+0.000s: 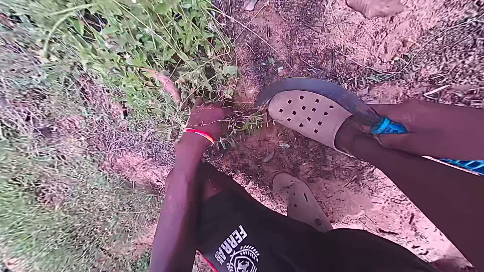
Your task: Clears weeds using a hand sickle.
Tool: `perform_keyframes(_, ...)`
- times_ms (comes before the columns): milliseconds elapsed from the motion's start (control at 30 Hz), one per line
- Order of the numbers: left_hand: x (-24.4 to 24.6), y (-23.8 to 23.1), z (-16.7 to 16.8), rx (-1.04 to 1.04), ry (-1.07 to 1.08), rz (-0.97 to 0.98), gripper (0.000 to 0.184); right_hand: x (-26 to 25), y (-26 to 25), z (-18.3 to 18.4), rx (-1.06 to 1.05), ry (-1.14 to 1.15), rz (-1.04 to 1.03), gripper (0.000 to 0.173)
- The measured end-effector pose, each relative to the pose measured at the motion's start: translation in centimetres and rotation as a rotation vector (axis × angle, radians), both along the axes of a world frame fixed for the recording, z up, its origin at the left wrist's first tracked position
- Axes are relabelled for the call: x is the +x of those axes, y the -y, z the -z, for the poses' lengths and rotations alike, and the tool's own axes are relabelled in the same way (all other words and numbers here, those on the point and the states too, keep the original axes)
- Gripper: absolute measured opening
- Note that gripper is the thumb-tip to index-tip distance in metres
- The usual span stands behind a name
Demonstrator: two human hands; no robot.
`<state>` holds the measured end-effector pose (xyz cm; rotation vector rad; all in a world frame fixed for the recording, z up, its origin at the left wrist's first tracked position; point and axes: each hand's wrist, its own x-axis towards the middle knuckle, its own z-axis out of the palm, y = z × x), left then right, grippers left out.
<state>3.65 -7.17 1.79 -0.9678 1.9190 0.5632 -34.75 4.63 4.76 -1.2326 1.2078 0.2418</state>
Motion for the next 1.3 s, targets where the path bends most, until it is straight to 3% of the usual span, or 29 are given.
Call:
perform_keyframes(167, 0.5, 0.8, -0.1, 0.021, 0.026, -0.076, 0.031, 3.4, 2.2, 0.2, 0.047, 0.080, 0.267, 0.014)
perform_keyframes(200, 0.7, 0.9, -0.3, 0.031, 0.024, -0.119, 0.036, 4.1, 2.5, 0.6, 0.082, 0.073, 0.227, 0.013)
perform_keyframes(267, 1.2, 0.9, -0.4, 0.020, -0.043, -0.185, 0.037, 5.0, 3.0, 1.8, 0.129, 0.015, -0.039, 0.017)
perform_keyframes(333, 1.7, 0.8, -0.2, 0.021, -0.090, -0.222, 0.035, 5.7, 3.2, 1.8, 0.072, -0.059, -0.281, 0.023)
perform_keyframes(367, 2.0, 0.8, -0.2, 0.019, -0.092, -0.239, 0.035, 5.6, 3.4, 1.6, 0.041, -0.060, -0.294, 0.024)
perform_keyframes(500, 3.0, 0.9, 0.7, 0.016, -0.106, -0.207, 0.026, 3.6, 3.4, 2.0, 0.022, 0.046, 0.001, 0.023)
perform_keyframes(667, 3.1, 0.9, 0.2, 0.024, -0.112, -0.240, 0.023, 2.3, 4.4, -1.2, -0.031, -0.039, 0.065, 0.017)
perform_keyframes(733, 2.8, 1.1, 0.1, 0.040, -0.090, -0.247, 0.025, 2.5, 5.0, -2.7, -0.037, -0.063, 0.224, 0.016)
perform_keyframes(800, 2.8, 1.2, 0.3, 0.048, -0.104, -0.247, 0.025, 3.6, 4.2, -1.6, -0.111, -0.025, 0.369, 0.015)
perform_keyframes(833, 3.0, 1.2, 0.4, 0.042, -0.119, -0.246, 0.023, 4.5, 4.1, -1.0, -0.060, -0.014, 0.328, 0.014)
perform_keyframes(900, 3.5, 1.2, 0.4, 0.015, -0.139, -0.237, 0.022, 6.1, 3.9, 0.3, 0.104, -0.040, -0.043, 0.017)
perform_keyframes(967, 3.6, 1.2, 0.8, 0.001, -0.154, -0.234, 0.022, 7.5, 3.9, 0.4, 0.121, -0.094, -0.411, 0.026)
perform_keyframes(1000, 3.8, 1.3, 0.9, -0.002, -0.146, -0.242, 0.022, 7.5, 4.0, 0.2, 0.073, -0.098, -0.451, 0.025)
perform_keyframes(1033, 4.0, 1.5, 0.8, 0.012, -0.129, -0.256, 0.023, 7.0, 4.1, -0.1, 0.027, -0.086, -0.407, 0.023)
perform_keyframes(1100, 4.4, 1.6, 0.7, 0.035, -0.166, -0.291, 0.024, 5.0, 3.4, -0.4, -0.068, -0.028, -0.129, 0.019)
perform_keyframes(1200, 4.7, 1.4, 1.3, 0.027, -0.252, -0.275, 0.022, 4.4, 3.6, -1.1, -0.059, -0.036, 0.241, 0.015)
perform_keyframes(1300, 4.9, 1.2, 1.2, 0.031, -0.218, -0.253, 0.022, 7.4, 5.3, 0.4, 0.111, -0.043, 0.164, 0.012)
